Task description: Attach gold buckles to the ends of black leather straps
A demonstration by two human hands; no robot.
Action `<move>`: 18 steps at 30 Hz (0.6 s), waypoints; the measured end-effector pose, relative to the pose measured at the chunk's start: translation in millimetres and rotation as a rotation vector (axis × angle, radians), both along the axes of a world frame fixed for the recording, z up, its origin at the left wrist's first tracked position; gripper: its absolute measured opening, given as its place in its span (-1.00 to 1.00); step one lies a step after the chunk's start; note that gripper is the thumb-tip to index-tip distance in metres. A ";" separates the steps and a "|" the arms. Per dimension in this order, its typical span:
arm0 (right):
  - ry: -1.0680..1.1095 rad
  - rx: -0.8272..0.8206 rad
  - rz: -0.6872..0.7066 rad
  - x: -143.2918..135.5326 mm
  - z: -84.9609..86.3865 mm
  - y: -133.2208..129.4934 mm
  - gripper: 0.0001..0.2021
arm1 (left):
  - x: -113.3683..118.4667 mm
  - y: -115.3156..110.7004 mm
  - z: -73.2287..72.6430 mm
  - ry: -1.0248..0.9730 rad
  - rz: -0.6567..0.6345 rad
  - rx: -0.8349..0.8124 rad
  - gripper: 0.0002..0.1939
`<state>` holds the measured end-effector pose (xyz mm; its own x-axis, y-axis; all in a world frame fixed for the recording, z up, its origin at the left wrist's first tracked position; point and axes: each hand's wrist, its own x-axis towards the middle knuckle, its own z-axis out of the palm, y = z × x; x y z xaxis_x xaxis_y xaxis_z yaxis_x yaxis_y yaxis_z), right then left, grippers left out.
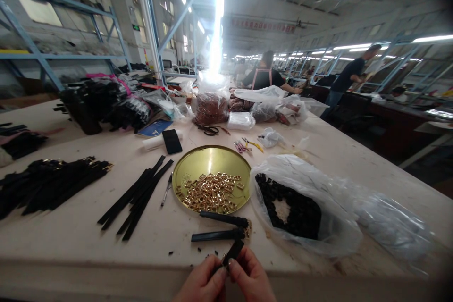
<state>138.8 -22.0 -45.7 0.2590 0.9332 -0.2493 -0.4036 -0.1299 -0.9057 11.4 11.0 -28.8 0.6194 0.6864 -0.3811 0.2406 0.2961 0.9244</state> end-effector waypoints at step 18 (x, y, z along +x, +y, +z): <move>-0.348 0.067 -0.062 -1.0 -2.7 -3.8 -0.80 | 5.1 -2.8 -6.2 0.115 0.069 0.094 -0.69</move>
<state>137.8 -25.8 -48.3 0.3743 0.9243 -0.0748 -0.0744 -0.0505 -0.9959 16.5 8.3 -35.0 0.5254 0.7617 -0.3791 0.3283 0.2295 0.9162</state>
